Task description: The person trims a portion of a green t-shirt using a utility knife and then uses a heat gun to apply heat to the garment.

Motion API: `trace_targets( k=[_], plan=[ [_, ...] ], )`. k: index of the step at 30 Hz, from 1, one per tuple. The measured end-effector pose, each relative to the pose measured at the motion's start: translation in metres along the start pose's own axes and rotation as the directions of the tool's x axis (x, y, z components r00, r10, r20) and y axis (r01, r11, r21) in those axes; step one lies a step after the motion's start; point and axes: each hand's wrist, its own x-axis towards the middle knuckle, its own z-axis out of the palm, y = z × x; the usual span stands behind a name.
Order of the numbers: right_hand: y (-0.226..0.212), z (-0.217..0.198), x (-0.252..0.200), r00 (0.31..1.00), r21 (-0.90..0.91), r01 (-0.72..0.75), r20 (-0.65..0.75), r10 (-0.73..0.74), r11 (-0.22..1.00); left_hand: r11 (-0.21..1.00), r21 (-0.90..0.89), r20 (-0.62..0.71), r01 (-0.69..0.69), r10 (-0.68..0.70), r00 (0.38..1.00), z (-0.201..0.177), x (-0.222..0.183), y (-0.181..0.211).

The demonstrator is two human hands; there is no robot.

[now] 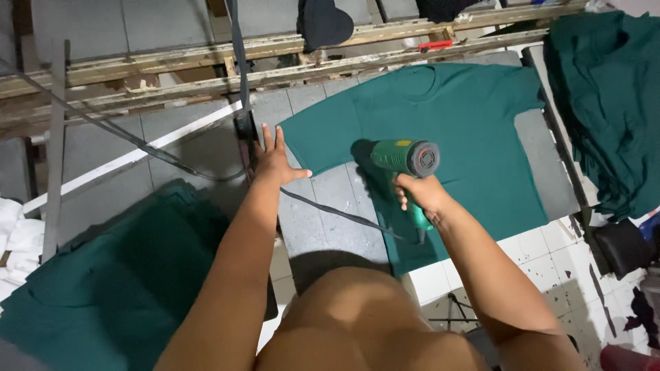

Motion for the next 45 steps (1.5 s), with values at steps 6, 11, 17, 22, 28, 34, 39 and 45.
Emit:
trace_targets(
  k=[6,11,17,22,28,34,39,45],
  plan=[
    [0.025,0.027,-0.008,0.997,0.001,-0.037,0.069,0.037,0.999,0.993,-0.085,-0.037,-0.079,0.076,0.996,0.005,0.006,-0.01],
    [0.036,0.06,-0.013,0.989,0.033,-0.045,0.143,0.04,0.998,0.989,-0.095,-0.033,-0.118,0.115,0.993,0.001,0.003,-0.014],
    [0.028,0.058,-0.011,0.989,-0.008,-0.032,0.143,0.033,0.999,0.992,-0.083,-0.015,-0.092,0.091,0.996,0.003,0.005,-0.014],
    [0.022,0.02,0.009,1.0,-0.048,0.018,0.008,-0.018,0.999,0.997,-0.046,0.004,-0.066,0.067,0.998,0.005,0.009,-0.013],
    [-0.006,0.003,0.038,0.992,0.007,0.097,-0.079,-0.096,0.995,0.999,-0.011,0.023,-0.05,0.05,0.998,0.001,0.006,-0.011],
    [-0.049,0.022,0.076,0.981,0.005,0.185,-0.055,-0.184,0.983,0.999,0.008,0.031,-0.04,0.04,0.999,-0.002,0.005,-0.009],
    [-0.083,0.043,0.107,0.966,-0.101,0.249,-0.047,-0.255,0.963,0.998,-0.033,0.015,-0.058,0.059,0.998,-0.006,0.0,-0.01],
    [-0.089,0.041,0.093,0.966,-0.174,0.256,0.006,-0.259,0.951,0.997,-0.036,0.028,-0.061,0.062,0.998,-0.008,-0.003,-0.008]
  ],
)
